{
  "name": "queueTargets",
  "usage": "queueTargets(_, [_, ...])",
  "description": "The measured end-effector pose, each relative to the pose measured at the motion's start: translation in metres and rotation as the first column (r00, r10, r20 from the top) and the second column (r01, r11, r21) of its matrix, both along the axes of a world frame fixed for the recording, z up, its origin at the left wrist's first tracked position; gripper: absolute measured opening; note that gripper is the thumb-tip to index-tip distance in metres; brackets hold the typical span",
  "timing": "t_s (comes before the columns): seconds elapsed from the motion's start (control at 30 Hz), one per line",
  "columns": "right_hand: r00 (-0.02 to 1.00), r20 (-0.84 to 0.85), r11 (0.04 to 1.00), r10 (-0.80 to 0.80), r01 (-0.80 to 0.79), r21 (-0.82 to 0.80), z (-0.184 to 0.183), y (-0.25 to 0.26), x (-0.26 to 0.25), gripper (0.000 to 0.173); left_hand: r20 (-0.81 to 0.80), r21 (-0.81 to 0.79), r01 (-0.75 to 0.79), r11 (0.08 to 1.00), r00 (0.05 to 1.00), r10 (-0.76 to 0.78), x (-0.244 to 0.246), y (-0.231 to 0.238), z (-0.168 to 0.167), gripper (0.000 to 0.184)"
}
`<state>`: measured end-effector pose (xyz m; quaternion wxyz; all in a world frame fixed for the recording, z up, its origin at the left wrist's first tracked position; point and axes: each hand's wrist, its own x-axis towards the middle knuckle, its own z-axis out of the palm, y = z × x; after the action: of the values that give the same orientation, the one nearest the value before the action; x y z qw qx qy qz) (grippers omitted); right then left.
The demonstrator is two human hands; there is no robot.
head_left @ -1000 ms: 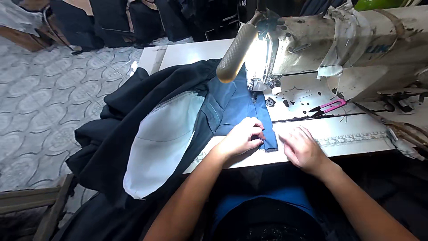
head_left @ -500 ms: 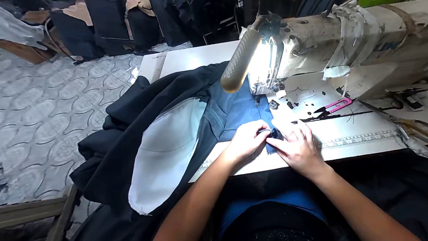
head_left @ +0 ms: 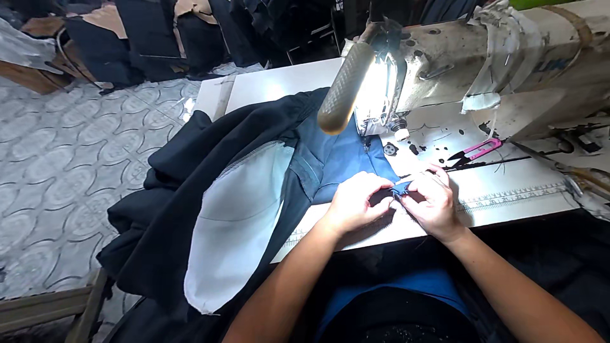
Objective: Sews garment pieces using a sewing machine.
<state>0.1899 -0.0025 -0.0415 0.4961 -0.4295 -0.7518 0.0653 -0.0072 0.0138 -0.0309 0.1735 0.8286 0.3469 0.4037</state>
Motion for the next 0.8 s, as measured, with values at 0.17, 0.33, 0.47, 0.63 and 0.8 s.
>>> queueTargets(0.17, [1.000, -0.018, 0.998, -0.024, 0.025, 0.050, -0.001, 0.001, 0.002, 0.016, -0.015, 0.104, -0.061, 0.993, 0.998, 0.063, 0.005, 0.000, -0.003, 0.017])
queueTargets(0.33, [0.929, 0.348, 0.983, 0.124, -0.163, 0.084, -0.001, 0.001, 0.017, 0.023, -0.119, -0.038, 0.091, 0.995, 0.988, -0.095, -0.009, -0.004, 0.002, 0.020])
queueTargets(0.47, [0.858, 0.488, 0.973, 0.161, -0.221, 0.068, -0.003, -0.002, 0.019, 0.026, -0.302, -0.260, 0.037, 0.965, 0.946, -0.118, -0.017, -0.001, 0.034, 0.034])
queueTargets(0.63, [0.842, 0.524, 0.980, 0.129, -0.188, 0.061, 0.002, -0.007, 0.014, 0.027, -0.444, -0.167, -0.191, 0.967, 0.890, 0.099, -0.009, 0.001, 0.012, 0.040])
queueTargets(0.8, [0.837, 0.534, 0.984, 0.117, -0.172, 0.055, 0.008, -0.004, 0.008, 0.027, -0.464, -0.224, -0.222, 0.949, 0.881, 0.096, -0.016, 0.003, 0.017, 0.042])
